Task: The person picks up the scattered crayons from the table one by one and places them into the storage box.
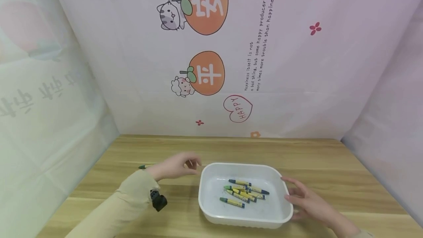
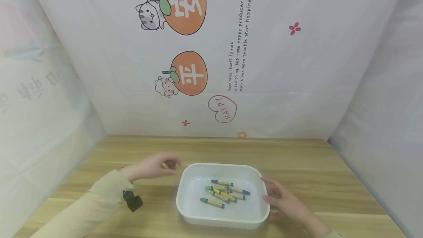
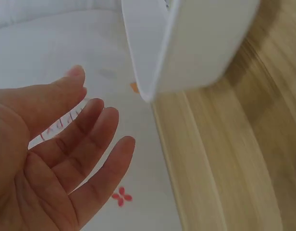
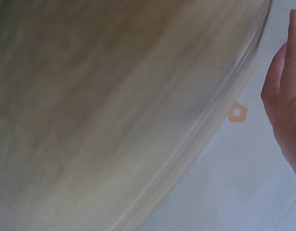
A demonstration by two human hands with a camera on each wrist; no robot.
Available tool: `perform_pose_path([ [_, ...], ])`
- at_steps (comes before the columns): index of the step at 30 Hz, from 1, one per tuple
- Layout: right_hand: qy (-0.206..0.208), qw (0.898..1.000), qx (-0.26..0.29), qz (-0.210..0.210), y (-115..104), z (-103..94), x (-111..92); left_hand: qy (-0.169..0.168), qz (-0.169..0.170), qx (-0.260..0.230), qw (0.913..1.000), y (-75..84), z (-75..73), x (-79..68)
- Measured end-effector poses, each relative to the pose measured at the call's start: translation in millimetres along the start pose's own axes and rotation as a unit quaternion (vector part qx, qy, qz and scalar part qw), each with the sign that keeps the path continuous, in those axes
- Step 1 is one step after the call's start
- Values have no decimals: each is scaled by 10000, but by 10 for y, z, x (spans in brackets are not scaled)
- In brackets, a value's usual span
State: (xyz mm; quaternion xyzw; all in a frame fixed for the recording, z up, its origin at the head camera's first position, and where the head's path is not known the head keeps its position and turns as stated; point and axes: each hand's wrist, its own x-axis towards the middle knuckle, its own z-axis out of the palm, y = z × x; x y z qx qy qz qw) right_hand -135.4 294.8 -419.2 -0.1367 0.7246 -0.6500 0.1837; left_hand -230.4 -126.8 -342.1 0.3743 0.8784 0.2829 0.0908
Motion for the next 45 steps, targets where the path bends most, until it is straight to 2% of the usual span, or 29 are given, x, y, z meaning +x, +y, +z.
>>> perform_pose_path([
  [6,26,10000,-35,12,-4,-1,-5,262,-148,53,9995,-261,-71,-199],
  [17,83,9999,-76,81,-13,-5,-10,682,-334,98,9971,-593,-201,-487],
  [27,127,9998,-176,49,-28,-13,-18,1084,-903,148,9899,-1094,-277,-663],
  [33,92,9998,-180,0,-35,-26,-23,1210,-1336,377,9829,-1272,-267,-697],
  [37,88,9998,-174,-10,-33,-26,-20,1154,-1568,501,9796,-1337,-230,-672],
  [45,-31,9999,-117,-83,10,-6,-23,979,-1626,880,9779,-1485,-152,-649],
])
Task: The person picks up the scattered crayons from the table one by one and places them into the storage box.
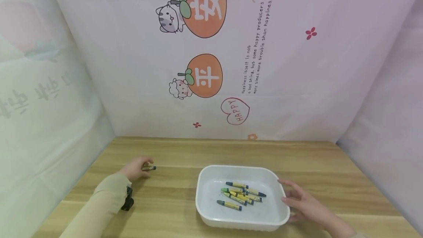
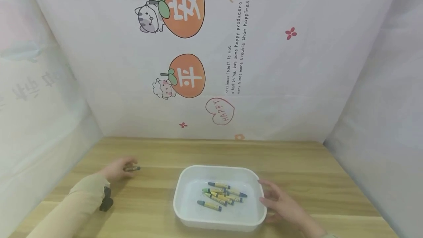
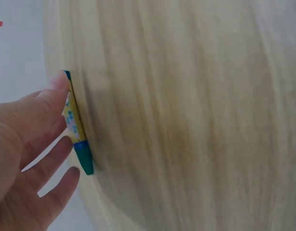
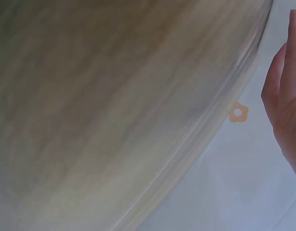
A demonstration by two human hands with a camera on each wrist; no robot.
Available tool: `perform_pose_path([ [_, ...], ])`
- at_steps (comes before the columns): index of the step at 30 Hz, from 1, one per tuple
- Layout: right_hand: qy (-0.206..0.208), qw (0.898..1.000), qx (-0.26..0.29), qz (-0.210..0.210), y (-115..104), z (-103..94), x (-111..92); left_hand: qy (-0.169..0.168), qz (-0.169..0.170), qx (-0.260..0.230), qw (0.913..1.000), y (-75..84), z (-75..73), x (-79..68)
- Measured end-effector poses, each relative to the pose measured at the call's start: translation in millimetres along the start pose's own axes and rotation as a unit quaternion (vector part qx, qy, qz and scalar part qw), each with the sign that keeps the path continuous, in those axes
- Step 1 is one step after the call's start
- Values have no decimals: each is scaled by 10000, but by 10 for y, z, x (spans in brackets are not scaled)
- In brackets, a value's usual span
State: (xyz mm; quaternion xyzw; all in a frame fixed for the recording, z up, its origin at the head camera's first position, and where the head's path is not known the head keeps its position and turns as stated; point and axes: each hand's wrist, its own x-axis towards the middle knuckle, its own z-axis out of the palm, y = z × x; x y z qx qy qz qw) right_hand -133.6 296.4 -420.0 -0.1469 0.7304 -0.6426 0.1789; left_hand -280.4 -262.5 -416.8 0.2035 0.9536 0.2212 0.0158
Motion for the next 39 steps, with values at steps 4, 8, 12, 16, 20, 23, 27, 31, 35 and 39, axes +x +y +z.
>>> perform_pose_path([
  [4,19,10000,-4,-25,-11,9,-3,-17,-62,41,10000,-100,35,3],
  [8,95,9999,-94,2,-31,9,-3,-58,-179,42,9998,-90,37,-8],
  [12,106,9999,-118,36,-31,12,0,-47,-81,31,10000,-22,26,-28],
  [16,59,9999,-73,40,-24,18,2,-23,-29,79,10000,9,40,-37],
  [20,65,9999,-80,33,-21,22,-3,-52,-4,79,10000,28,68,-17],
  [23,111,9999,-82,48,-23,25,-6,-115,14,-34,9999,60,76,9],
  [27,123,9999,-62,72,-27,31,-5,-198,-28,-251,9995,143,75,42],
  [31,108,9999,-71,60,-25,36,-4,-209,43,-417,9989,299,45,84],
  [35,117,9999,-67,56,-25,38,0,-185,323,-512,9980,507,-20,140],
  [39,131,9999,-52,87,-26,36,4,-274,589,-483,9967,755,-89,203],
])
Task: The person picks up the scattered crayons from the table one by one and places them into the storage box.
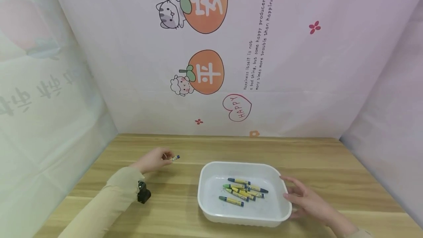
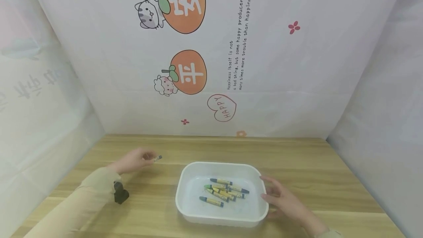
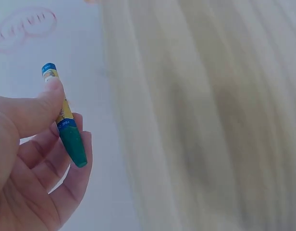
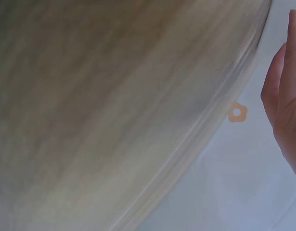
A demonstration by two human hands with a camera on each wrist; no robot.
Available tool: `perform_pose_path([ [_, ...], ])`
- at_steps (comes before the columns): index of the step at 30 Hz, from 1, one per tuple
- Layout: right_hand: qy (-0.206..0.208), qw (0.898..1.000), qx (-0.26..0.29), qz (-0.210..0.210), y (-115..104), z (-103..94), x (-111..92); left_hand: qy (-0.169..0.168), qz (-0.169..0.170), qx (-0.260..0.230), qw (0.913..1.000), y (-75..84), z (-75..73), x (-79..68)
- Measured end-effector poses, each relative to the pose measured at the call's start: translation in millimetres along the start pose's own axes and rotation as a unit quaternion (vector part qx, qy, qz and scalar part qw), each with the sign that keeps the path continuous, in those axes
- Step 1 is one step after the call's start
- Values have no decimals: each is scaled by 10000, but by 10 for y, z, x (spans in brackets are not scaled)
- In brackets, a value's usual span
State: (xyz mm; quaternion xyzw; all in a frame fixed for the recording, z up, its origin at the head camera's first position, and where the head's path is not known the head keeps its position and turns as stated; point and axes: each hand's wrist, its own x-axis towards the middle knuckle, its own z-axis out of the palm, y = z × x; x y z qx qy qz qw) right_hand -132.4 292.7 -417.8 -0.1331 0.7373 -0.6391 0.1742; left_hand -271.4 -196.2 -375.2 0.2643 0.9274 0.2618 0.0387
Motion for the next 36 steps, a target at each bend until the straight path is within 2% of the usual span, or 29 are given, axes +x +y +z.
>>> perform_pose_path([
  [7,-29,10000,22,3,-3,-12,0,-101,252,25,9996,563,17,114],
  [10,-29,10000,13,6,2,-15,3,-228,463,-10,9987,806,31,143],
  [15,-49,10000,60,-34,9,-16,2,-405,813,-85,9958,1097,53,219],
  [22,-110,9998,130,-57,14,-21,5,-543,1054,-62,9929,1379,108,365],
  [28,-160,9997,133,-113,18,-21,20,-665,1061,-29,9921,1578,181,485],
  [33,-160,9997,146,-63,16,-27,20,-996,890,-55,9910,1681,318,570],
  [36,-124,9999,109,-25,16,-22,19,-1301,841,120,9878,1712,442,595],
])
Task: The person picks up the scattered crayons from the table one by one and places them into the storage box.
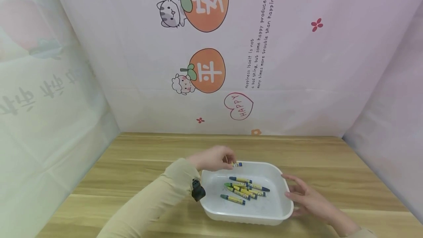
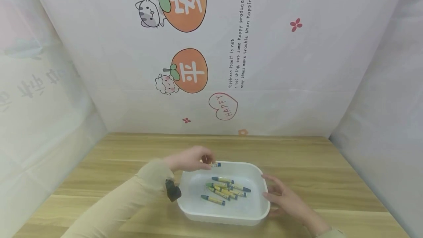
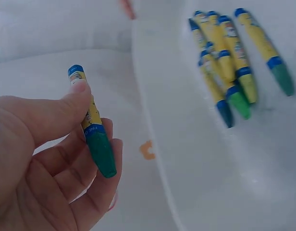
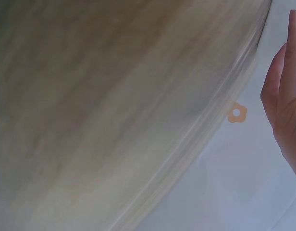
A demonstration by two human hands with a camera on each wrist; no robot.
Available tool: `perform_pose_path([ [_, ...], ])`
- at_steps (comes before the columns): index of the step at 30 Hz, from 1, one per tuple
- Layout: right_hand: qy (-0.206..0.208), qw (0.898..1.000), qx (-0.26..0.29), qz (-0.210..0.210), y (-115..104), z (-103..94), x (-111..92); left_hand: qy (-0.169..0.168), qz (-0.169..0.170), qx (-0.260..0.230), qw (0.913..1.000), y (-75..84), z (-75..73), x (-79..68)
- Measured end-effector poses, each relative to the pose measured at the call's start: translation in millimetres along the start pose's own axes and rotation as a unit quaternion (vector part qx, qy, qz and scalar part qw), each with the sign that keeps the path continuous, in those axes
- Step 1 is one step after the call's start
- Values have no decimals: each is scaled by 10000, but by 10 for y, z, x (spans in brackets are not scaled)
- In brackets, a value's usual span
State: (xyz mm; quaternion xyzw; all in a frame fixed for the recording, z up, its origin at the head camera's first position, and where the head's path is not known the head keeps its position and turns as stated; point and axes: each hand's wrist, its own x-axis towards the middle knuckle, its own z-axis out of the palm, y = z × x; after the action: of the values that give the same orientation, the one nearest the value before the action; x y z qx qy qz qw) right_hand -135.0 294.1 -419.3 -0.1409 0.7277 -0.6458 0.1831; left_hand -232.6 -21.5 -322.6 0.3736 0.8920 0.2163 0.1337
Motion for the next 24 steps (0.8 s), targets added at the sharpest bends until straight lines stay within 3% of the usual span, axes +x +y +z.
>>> perform_pose_path([
  [6,-21,10000,-45,-13,5,-3,0,-531,-51,496,9973,17,228,107],
  [13,-72,10000,13,-53,8,-3,-2,-1022,-204,598,9927,23,346,199],
  [24,-18,10000,-33,-32,-1,13,1,-1209,-445,527,9903,-23,463,203],
])
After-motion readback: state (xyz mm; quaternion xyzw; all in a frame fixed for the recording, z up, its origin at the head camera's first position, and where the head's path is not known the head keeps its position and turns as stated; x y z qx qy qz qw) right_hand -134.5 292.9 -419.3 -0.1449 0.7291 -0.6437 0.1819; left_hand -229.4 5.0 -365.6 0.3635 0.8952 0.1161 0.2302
